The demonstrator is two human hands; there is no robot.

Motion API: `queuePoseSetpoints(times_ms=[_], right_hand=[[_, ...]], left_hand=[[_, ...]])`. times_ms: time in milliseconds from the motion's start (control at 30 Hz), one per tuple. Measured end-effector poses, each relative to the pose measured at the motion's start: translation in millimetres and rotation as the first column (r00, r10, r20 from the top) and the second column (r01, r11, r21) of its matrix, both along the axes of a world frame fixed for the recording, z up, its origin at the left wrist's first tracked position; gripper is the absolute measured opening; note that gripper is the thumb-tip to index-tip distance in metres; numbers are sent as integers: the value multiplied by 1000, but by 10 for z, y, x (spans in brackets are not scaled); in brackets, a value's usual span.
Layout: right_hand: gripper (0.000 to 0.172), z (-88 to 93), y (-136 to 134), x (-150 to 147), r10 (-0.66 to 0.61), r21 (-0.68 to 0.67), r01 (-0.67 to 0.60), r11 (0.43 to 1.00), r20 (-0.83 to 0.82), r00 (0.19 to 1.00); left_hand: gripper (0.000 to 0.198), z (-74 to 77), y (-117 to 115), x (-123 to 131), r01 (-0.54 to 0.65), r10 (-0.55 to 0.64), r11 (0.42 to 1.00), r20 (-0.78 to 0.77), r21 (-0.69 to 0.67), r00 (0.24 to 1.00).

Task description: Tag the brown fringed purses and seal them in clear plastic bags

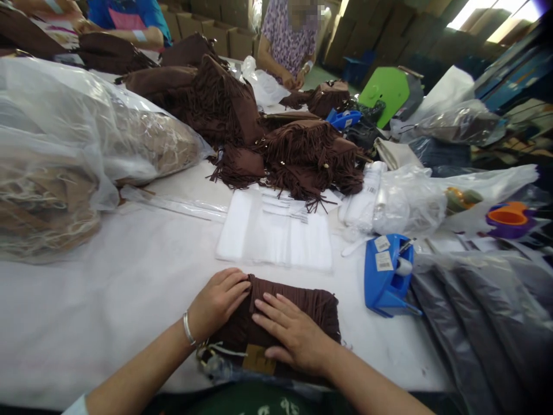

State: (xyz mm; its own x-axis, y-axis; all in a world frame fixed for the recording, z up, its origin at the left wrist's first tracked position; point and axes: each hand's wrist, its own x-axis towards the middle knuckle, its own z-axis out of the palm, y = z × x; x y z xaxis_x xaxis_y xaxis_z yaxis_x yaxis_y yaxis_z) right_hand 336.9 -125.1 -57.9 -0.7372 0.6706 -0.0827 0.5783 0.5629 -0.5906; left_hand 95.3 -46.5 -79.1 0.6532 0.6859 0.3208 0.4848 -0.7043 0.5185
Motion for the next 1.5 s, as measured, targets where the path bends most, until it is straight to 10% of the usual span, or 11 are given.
queuePoseSetpoints(times_ms=[233, 433, 567, 733, 933, 1067, 1167, 1333, 1500], right_hand=[[45, 211, -156, 62, 9, -50, -19, 999, -192, 981], [38, 563, 368, 309, -203, -105, 174, 979, -447, 871], [46, 376, 745, 180, -202, -143, 159, 977, -372, 906], [60, 83, 575, -121, 63, -36, -70, 997, -172, 983], [60, 69, 393, -147, 15, 18, -13, 1000, -122, 992], [58, 120, 399, -159, -16, -12, 15, 1000, -123, 992], [54, 183, 365, -153, -36, -54, 28, 998, -153, 988], [41, 236, 458, -31, -278, -140, 245, 959, -326, 903], [43, 131, 1031, -64, -512, -133, 494, 859, -238, 825]], left_hand=[[15, 153, -129, -41, 51, -53, 997, -31, -58, 998], [19, 238, -153, -82, 131, -132, 991, -74, -14, 988], [21, 265, -219, -88, 127, -129, 991, -75, -33, 989], [23, 437, -259, -169, 138, -137, 982, 20, -130, 990], [28, 468, 372, 254, -181, 185, 979, 35, -90, 982], [70, 249, 973, 822, -379, 365, 919, -130, -111, 922], [62, 139, 1293, 934, -454, 425, 867, -173, -204, 889], [24, 131, 1415, 419, -513, 456, 748, -236, -420, 858], [28, 102, 1227, 67, -464, 433, 610, -220, -642, 874]])
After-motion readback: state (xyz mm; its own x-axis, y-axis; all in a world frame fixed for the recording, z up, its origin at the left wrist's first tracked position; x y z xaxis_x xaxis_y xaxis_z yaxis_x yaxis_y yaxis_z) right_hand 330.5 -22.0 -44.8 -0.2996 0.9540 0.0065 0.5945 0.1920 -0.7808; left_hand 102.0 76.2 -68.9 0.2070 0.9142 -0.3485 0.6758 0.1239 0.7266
